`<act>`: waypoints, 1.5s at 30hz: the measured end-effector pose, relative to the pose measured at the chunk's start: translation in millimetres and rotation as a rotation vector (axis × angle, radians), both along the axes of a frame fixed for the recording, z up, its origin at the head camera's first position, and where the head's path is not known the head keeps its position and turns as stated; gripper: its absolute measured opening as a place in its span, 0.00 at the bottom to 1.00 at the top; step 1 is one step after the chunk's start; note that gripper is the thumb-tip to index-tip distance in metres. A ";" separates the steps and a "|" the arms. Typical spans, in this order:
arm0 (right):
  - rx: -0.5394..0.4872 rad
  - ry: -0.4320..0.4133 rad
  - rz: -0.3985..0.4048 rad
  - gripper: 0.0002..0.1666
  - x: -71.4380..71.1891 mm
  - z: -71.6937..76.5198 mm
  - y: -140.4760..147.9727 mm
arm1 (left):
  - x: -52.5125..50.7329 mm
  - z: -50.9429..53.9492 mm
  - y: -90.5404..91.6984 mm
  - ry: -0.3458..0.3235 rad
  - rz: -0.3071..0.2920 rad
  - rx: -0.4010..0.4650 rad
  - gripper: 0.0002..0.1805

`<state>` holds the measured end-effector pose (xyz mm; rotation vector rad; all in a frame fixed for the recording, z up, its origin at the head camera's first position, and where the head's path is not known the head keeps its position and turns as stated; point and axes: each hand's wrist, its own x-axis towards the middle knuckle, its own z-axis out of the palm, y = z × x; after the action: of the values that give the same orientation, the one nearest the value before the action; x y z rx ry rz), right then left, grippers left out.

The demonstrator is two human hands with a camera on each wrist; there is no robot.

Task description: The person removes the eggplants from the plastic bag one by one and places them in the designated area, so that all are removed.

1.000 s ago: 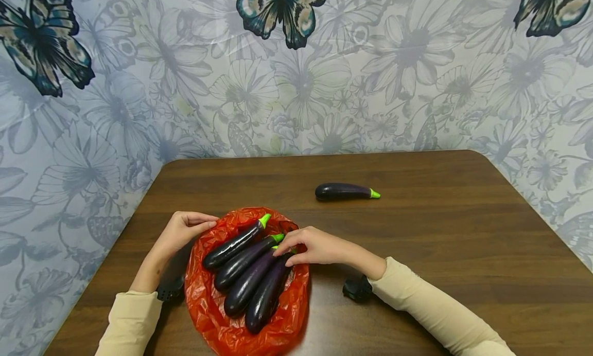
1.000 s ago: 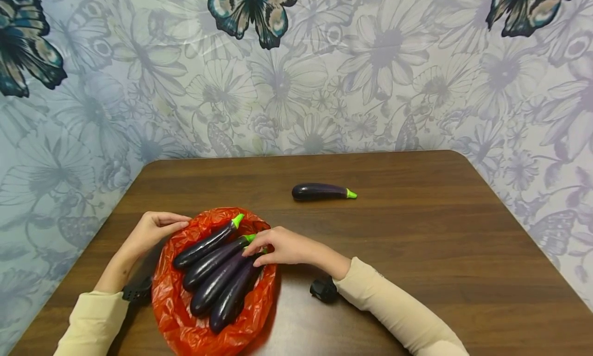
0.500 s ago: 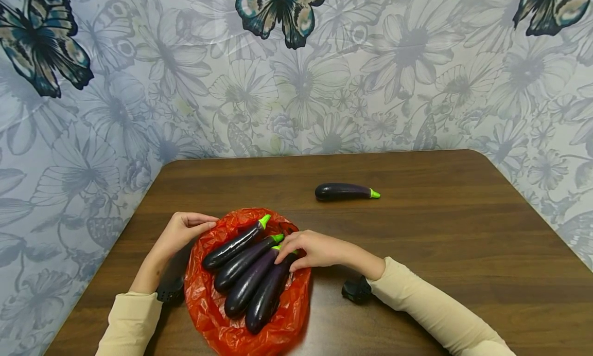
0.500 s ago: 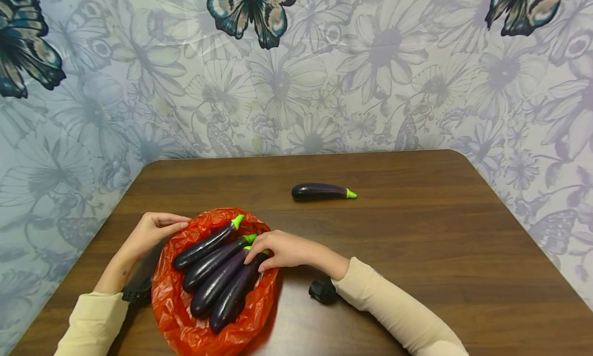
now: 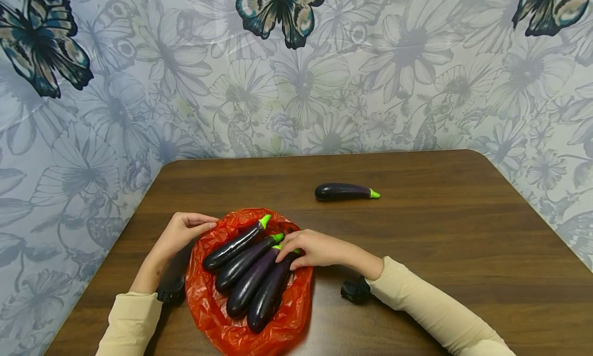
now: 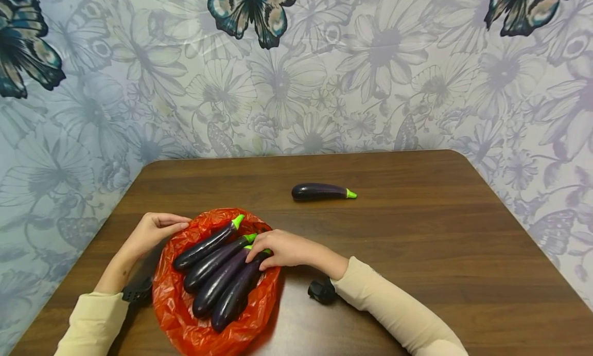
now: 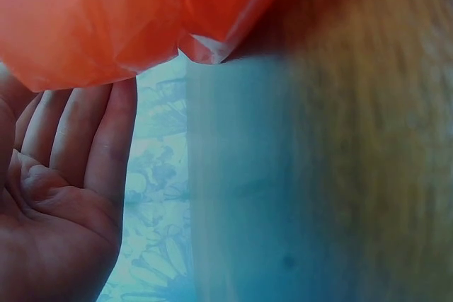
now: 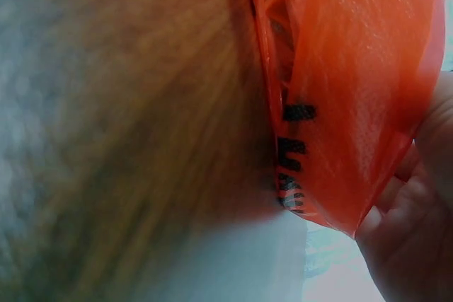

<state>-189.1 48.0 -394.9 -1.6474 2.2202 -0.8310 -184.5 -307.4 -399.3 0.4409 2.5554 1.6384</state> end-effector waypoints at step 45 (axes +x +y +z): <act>-0.144 -0.064 0.008 0.19 -4.9 9.7 7.5 | 1.2 0.3 1.6 0.016 -0.008 0.015 0.13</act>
<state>-194.0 55.5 -385.2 -1.6665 2.1542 -1.0483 -183.3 -305.8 -399.0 0.4665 2.5514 1.6597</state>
